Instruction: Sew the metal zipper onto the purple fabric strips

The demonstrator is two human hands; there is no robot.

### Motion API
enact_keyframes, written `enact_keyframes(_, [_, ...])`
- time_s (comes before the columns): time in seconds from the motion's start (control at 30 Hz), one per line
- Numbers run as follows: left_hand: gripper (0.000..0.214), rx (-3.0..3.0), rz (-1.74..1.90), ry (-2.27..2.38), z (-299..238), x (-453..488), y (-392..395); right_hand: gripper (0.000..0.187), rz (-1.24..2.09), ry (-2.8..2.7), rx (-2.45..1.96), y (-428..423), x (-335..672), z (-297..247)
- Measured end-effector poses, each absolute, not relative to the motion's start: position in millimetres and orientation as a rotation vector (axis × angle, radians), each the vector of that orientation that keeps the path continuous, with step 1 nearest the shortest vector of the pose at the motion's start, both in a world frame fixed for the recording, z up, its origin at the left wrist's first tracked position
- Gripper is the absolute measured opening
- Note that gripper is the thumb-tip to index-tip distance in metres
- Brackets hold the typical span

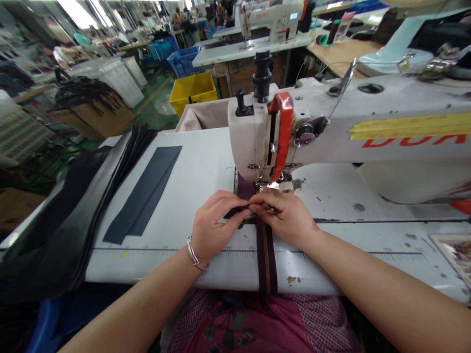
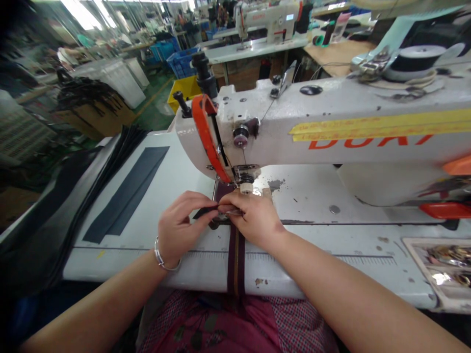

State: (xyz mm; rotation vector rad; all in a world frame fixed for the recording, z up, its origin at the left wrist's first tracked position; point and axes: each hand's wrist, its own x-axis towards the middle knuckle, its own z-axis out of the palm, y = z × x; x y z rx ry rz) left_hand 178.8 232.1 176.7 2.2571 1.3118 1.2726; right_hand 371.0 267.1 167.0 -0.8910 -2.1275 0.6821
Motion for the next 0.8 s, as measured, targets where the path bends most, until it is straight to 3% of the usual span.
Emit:
enact_keyframes(0.1, [0.011, 2.455, 1.237, 1.214, 177.5, 180.9, 228.3, 0.015, 0.533, -2.263, -0.914, 251.5, 379.9, 171.8])
enact_keyframes(0.23, [0.014, 2.727, 0.885, 1.067, 172.1, 183.7, 215.3, 0.030, 0.293, -2.496, -0.913, 211.4, 399.8, 172.1])
enact_keyframes(0.43, [0.026, 2.887, 0.551, 1.006, 164.3, 184.8, 205.3, 0.037, 0.275, -2.630, -0.868, 176.7, 415.9, 161.8])
enact_keyframes(0.8, [0.024, 2.910, 0.477, 0.998, 159.4, 190.7, 207.4, 0.036, 0.214, -2.734, -0.791, 173.4, 412.5, 160.7])
